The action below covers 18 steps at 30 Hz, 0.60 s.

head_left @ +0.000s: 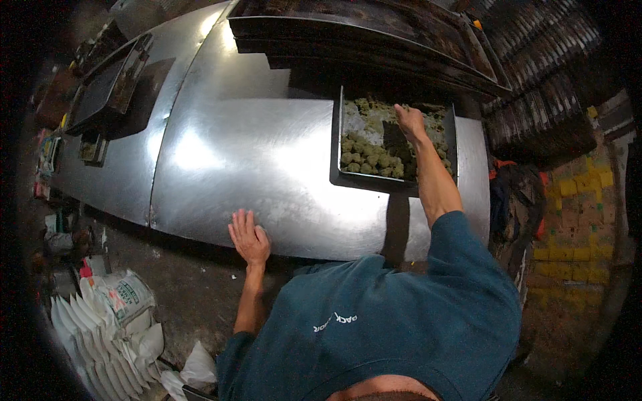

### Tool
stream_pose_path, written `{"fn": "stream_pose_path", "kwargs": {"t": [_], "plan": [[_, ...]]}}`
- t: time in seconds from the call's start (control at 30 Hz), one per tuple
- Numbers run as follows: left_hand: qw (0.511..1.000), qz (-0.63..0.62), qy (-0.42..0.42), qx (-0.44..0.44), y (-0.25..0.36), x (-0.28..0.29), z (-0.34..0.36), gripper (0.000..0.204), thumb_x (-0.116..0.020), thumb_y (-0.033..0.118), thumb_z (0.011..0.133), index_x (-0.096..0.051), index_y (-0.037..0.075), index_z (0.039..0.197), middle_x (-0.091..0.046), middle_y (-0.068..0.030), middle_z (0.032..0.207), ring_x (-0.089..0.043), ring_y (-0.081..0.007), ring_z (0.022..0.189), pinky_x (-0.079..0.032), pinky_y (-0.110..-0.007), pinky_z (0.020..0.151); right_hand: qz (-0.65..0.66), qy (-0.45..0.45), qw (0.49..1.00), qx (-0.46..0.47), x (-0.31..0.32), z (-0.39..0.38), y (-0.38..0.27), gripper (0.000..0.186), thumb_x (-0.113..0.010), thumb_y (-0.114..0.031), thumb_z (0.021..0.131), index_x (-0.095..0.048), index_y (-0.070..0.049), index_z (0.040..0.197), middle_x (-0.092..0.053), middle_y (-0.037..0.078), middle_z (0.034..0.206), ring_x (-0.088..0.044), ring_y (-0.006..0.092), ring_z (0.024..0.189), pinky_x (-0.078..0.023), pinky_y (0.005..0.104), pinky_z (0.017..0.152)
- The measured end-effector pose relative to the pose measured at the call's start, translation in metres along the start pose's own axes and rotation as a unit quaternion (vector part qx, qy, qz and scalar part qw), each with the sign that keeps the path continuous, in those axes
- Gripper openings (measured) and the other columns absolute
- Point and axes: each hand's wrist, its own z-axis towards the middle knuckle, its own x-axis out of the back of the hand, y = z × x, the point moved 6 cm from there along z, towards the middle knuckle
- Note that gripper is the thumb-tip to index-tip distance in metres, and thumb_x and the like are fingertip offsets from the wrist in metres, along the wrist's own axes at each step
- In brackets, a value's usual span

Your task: The person portions a green dough-like substance from a metal tray into small balls by hand and arranges them in the tray. The person then moves to a different tray and spreads the dough evenly across its surface.

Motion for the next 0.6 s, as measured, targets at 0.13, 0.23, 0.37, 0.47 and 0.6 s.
{"fn": "stream_pose_path", "kwargs": {"t": [0.13,0.23,0.37,0.47,0.6], "plan": [[1.0,0.001,0.004,0.006,-0.001,-0.001,-0.001,0.045,-0.05,0.015,0.09,-0.055,0.008,0.134,-0.046,-0.0138,0.147,-0.035,-0.0352,0.141,-0.02,-0.053,0.117,-0.202,-0.049,0.967,0.147,-0.016,0.024,0.01,0.048,-0.058,-0.039,0.098,-0.051,-0.003,0.067,-0.039,0.003,0.053,-0.034,0.0165,0.048,-0.035,0.0427,0.05],[1.0,-0.001,0.003,0.009,-0.001,-0.001,-0.002,0.045,-0.05,0.015,0.091,-0.056,0.008,0.134,-0.046,-0.0135,0.147,-0.035,-0.0352,0.141,-0.019,-0.052,0.117,0.057,-0.149,0.979,0.124,-0.028,0.061,0.044,0.053,-0.059,-0.036,0.098,-0.043,-0.003,0.06,-0.043,0.003,0.056,-0.037,0.016,0.05,-0.035,0.0411,0.05],[1.0,-0.004,0.003,0.012,0.0,0.0,-0.003,0.045,-0.049,0.015,0.091,-0.055,0.008,0.134,-0.046,-0.0135,0.147,-0.034,-0.0351,0.141,-0.019,-0.052,0.117,0.197,-0.221,0.935,0.194,-0.04,0.087,0.054,0.05,-0.062,-0.031,0.096,-0.045,0.0,0.061,-0.053,0.007,0.06,-0.042,0.0172,0.052,-0.037,0.039,0.051],[1.0,0.002,0.008,0.01,0.001,0.001,-0.002,0.045,-0.049,0.016,0.091,-0.056,0.008,0.134,-0.046,-0.0134,0.147,-0.034,-0.0348,0.141,-0.019,-0.052,0.117,-0.094,-0.069,0.972,0.203,-0.022,0.069,0.035,0.051,-0.064,-0.033,0.095,-0.047,0.003,0.063,-0.054,0.013,0.06,-0.045,0.0198,0.053,-0.039,0.0406,0.053],[1.0,0.008,0.007,0.01,0.001,0.001,-0.002,0.044,-0.048,0.016,0.091,-0.055,0.007,0.134,-0.047,-0.0135,0.147,-0.034,-0.0345,0.141,-0.02,-0.052,0.117,-0.242,0.032,0.953,0.181,0.017,0.005,-0.009,0.061,-0.06,-0.044,0.095,-0.048,0.005,0.061,-0.051,0.019,0.059,-0.051,0.0271,0.053,-0.041,0.0457,0.055]]}}
